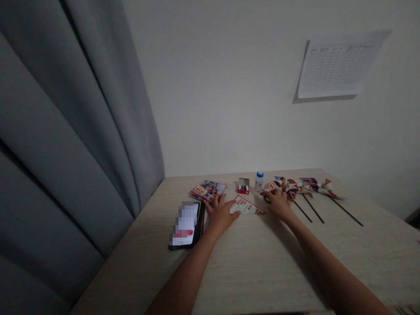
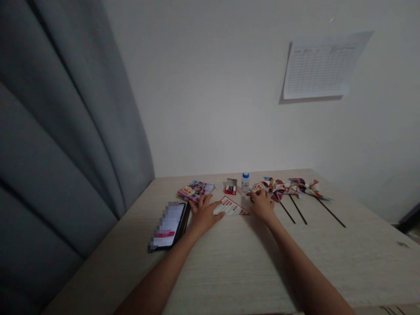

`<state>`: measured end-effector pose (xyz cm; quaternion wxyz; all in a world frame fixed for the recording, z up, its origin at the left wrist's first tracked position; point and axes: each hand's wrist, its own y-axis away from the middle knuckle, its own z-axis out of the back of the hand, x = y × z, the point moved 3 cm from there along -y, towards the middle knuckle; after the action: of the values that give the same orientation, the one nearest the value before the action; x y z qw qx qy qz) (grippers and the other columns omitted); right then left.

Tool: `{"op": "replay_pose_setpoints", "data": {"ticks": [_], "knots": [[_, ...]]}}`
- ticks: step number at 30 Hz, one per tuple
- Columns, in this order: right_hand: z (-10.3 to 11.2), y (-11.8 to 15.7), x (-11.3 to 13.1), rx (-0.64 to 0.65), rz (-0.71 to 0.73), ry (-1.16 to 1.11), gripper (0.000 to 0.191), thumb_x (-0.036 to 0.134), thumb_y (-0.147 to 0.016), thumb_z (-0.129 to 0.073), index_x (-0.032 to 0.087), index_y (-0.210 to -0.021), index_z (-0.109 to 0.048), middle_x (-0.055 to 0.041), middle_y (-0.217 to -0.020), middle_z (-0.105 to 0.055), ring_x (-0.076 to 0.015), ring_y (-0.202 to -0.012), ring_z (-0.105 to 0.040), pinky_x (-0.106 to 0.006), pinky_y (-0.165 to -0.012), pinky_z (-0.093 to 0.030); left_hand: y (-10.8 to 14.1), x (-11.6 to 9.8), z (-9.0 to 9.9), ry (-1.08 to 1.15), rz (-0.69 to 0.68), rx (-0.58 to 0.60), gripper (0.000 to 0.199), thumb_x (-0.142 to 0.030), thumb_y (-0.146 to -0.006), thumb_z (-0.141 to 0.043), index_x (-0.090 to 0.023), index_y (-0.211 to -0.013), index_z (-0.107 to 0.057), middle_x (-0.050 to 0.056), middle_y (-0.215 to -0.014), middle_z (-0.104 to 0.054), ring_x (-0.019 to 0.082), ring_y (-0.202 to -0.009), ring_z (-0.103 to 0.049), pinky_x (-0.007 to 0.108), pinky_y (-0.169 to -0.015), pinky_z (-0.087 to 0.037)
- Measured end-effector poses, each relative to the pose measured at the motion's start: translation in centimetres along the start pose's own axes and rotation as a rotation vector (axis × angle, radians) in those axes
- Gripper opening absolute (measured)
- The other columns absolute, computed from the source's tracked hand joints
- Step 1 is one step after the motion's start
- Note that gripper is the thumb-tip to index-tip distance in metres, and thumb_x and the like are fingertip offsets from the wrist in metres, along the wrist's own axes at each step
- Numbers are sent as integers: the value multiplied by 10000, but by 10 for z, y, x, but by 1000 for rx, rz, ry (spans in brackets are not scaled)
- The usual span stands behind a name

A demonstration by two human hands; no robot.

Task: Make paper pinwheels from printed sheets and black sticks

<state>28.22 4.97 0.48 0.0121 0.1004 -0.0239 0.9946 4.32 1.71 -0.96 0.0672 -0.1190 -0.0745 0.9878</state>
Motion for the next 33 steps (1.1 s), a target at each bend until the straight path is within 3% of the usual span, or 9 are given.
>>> {"op": "replay_pose_setpoints", "data": {"ticks": [4,7,9,14,20,27,33], "knots": [[-1,1,16,23,209,-208,555,91,-794,-534,315,-1285,-667,-57,-1403,-556,-291,-1295,-428,-430,-1023,-360,1,-1,-1,5,7,-27,524,-653,-868,-561,-462,-1354,-601,34,-1600,-378,405,-1492,-185,779,-1112,26],[-7,9,33,42,337,-251,330,279,-904,-556,303,-1188,-720,-39,-1316,-629,-279,-1260,-457,-451,-1047,-338,1,-3,1,-17,18,-38,522,-664,-860,-564,-473,-1344,-606,29,-1601,-372,410,-1494,-180,769,-1119,30],[-11,16,42,41,374,-219,309,369,-911,-589,291,-1178,-723,-58,-1299,-637,-292,-1255,-459,-472,-1035,-340,2,-3,1,-25,18,-40,522,-668,-858,-563,-477,-1342,-607,33,-1602,-369,410,-1495,-179,770,-1118,28],[-14,23,50,-1,345,-158,341,456,-894,-640,288,-1187,-689,-66,-1298,-615,-302,-1223,-470,-479,-988,-365,1,-1,0,0,9,-39,545,-698,-849,-557,-473,-1342,-606,56,-1597,-375,403,-1497,-187,780,-1107,34],[-18,19,51,35,287,-145,313,459,-881,-642,276,-1132,-677,-69,-1299,-582,-303,-1225,-449,-483,-977,-350,-1,-3,0,1,22,-20,618,-744,-821,-555,-441,-1357,-607,68,-1608,-358,424,-1495,-182,786,-1105,9],[-21,20,63,48,176,-140,459,326,-846,-641,431,-1292,-619,-67,-1358,-527,-333,-1270,-411,-509,-988,-322,-3,2,6,34,93,17,557,-744,-773,-617,-533,-1289,-627,-11,-1648,-283,469,-1487,-158,832,-1059,6],[-21,20,64,72,173,-149,484,318,-850,-618,454,-1314,-601,-64,-1390,-498,-327,-1275,-408,-507,-991,-335,-3,10,9,59,95,123,512,-686,-831,-582,-582,-1332,-560,-63,-1675,-199,485,-1510,-62,835,-1052,5]]}}
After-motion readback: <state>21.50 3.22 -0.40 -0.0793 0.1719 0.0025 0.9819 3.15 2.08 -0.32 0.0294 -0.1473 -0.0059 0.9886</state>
